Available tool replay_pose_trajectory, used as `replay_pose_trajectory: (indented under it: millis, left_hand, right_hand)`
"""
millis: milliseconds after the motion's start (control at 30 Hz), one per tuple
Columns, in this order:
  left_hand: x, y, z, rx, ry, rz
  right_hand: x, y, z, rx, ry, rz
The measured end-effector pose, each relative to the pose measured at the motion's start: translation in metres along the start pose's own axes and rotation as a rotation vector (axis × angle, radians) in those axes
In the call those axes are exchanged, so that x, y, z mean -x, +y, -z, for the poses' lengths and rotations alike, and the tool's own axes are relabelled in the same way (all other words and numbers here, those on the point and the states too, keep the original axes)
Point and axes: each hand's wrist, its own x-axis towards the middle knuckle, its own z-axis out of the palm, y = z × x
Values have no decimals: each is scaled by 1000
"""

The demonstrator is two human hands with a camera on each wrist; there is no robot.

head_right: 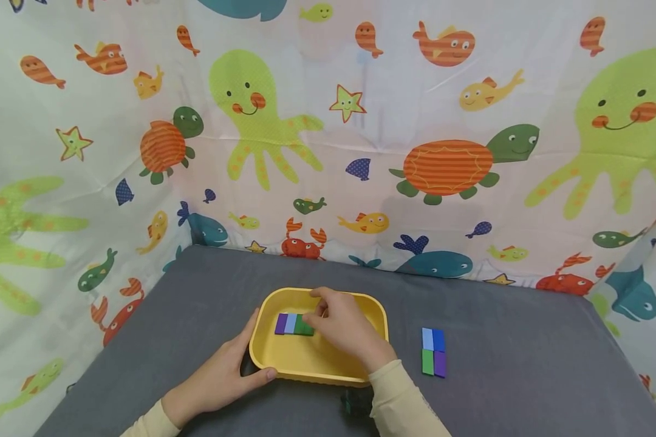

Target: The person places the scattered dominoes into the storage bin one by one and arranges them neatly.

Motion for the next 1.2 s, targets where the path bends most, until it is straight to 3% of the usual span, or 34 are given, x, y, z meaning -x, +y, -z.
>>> replay_pose_trajectory:
  millis: [400, 1200]
  left_hand:
    - [0, 0, 0, -15, -11, 0]
    - [1, -1, 0, -13, -15, 9]
  right_hand:
    - [20, 2, 23, 21, 92, 39]
    - [51, 45, 64, 97, 235, 71]
